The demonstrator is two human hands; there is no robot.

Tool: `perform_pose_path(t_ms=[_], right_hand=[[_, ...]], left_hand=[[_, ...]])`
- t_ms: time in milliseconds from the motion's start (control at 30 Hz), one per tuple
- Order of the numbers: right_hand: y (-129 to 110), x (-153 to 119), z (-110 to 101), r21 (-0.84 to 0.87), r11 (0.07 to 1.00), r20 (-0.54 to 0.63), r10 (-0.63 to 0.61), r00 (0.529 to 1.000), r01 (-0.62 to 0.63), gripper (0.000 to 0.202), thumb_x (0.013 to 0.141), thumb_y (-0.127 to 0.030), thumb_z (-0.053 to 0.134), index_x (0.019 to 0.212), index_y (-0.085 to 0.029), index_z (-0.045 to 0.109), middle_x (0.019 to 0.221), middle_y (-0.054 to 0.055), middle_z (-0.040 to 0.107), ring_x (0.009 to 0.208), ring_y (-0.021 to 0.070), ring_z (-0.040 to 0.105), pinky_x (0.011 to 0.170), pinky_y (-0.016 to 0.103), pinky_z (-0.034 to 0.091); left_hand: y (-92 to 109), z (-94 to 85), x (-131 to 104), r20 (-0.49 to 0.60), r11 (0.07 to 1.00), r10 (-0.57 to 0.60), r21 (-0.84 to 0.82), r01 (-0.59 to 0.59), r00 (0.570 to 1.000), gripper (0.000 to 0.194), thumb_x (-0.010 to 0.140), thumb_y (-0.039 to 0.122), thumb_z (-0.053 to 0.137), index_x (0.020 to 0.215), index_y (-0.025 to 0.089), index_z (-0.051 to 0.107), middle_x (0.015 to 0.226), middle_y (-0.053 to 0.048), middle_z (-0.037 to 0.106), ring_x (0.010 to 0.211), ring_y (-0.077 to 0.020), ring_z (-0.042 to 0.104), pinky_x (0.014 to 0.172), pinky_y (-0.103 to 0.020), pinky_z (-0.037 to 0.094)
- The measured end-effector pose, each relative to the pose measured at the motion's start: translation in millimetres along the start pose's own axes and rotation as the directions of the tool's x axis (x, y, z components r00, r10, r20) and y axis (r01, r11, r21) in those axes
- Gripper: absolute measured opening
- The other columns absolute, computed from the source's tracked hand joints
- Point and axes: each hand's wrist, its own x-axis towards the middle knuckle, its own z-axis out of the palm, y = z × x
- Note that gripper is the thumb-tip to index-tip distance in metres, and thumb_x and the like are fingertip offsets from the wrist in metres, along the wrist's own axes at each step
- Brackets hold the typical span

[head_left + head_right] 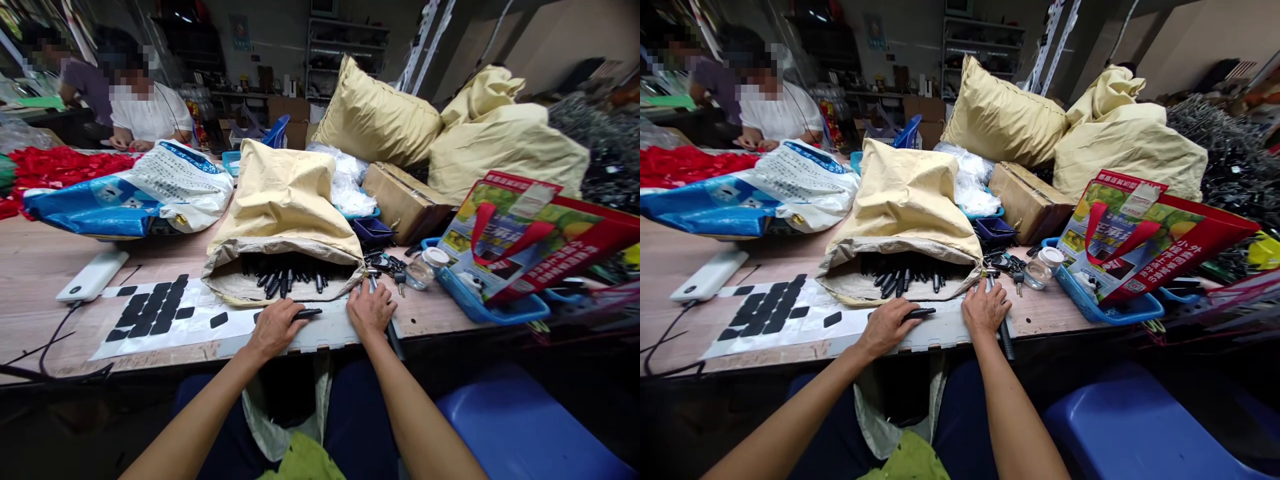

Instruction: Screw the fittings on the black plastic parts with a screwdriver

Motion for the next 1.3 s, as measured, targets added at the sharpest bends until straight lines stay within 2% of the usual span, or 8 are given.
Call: perform_pose_path(t_ms=[133,400,533,667,800,933,1067,1300], right_hand=[[0,0,0,0.002,1.000,0.001,-0.003,1.000,0.003,0.042,0.098,-0.039,0.047,0.131,-0.017,0.061,0.120,0.020,0.053,0.111,0.0345,0.046,0.087,0.045,0.032],[7,-1,-3,0.052,0.999,0.031,0.010,0.999,-0.011,0.040,0.100,-0.036,0.045,0.134,-0.022,0.061,0.124,0.018,0.056,0.113,0.0333,0.048,0.089,0.044,0.035],[27,11,-10,0.077,0.995,0.103,0.058,0.993,-0.066,0.045,0.098,-0.029,0.049,0.142,-0.022,0.055,0.126,0.016,0.060,0.113,0.0311,0.052,0.088,0.041,0.040],[58,22,-25,0.089,0.988,0.252,0.098,0.963,-0.124,0.038,0.096,-0.024,0.046,0.127,-0.018,0.068,0.111,0.018,0.064,0.102,0.0297,0.060,0.082,0.037,0.044],[76,3,-39,0.301,0.921,0.171,0.202,0.964,-0.246,0.041,0.094,-0.024,0.044,0.123,-0.011,0.069,0.102,0.017,0.067,0.094,0.0287,0.063,0.081,0.038,0.047],[53,-52,-47,0.673,0.738,0.078,-0.005,0.997,-0.049,0.042,0.098,-0.032,0.041,0.127,-0.013,0.065,0.089,0.009,0.067,0.079,0.0220,0.063,0.077,0.034,0.052],[5,-96,-51,0.778,0.586,-0.010,-0.348,0.937,0.226,0.035,0.099,-0.028,0.045,0.122,-0.016,0.068,0.101,0.010,0.068,0.089,0.0205,0.065,0.080,0.031,0.054],[-31,-109,-56,0.672,0.609,-0.124,-0.467,0.876,0.420,0.048,0.100,-0.013,0.037,0.143,-0.021,0.056,0.099,0.009,0.063,0.091,0.0195,0.063,0.085,0.030,0.053]], left_hand=[[-10,-0.7,1,-0.039,0.997,-0.055,0.043,0.057,0.998,0.030,0.096,0.043,0.060,0.118,0.025,0.068,0.098,-0.005,0.063,0.096,-0.0216,0.062,0.086,-0.032,0.050],[-20,-2.5,-1,-0.064,0.987,-0.087,-0.142,0.077,0.994,0.026,0.087,0.034,0.072,0.110,0.023,0.068,0.093,-0.002,0.063,0.083,-0.0173,0.061,0.079,-0.029,0.048],[-21,-2.7,1,-0.069,0.980,-0.087,-0.183,0.073,0.994,0.017,0.084,0.030,0.074,0.099,0.022,0.069,0.091,-0.002,0.064,0.088,-0.0183,0.060,0.080,-0.029,0.046],[-21,-3.8,2,-0.067,0.974,-0.113,-0.202,0.097,0.991,0.015,0.082,0.027,0.074,0.095,0.022,0.070,0.090,-0.001,0.064,0.088,-0.0184,0.060,0.078,-0.029,0.044],[-21,-4.2,4,-0.062,0.969,-0.124,-0.223,0.107,0.990,0.015,0.081,0.026,0.074,0.095,0.021,0.072,0.090,-0.002,0.065,0.088,-0.0184,0.060,0.078,-0.028,0.044],[-23,-3.8,5,-0.048,0.958,-0.141,-0.258,0.125,0.989,0.018,0.080,0.026,0.076,0.097,0.022,0.073,0.089,-0.001,0.065,0.086,-0.0175,0.060,0.077,-0.028,0.043],[-23,-3.3,5,-0.042,0.949,-0.177,-0.274,0.159,0.983,0.017,0.078,0.027,0.078,0.095,0.022,0.075,0.087,0.000,0.064,0.086,-0.0174,0.060,0.075,-0.027,0.042],[-24,-3.1,6,-0.030,0.933,-0.185,-0.320,0.166,0.982,0.015,0.078,0.026,0.079,0.092,0.022,0.076,0.087,0.000,0.064,0.088,-0.0173,0.060,0.078,-0.027,0.042]])
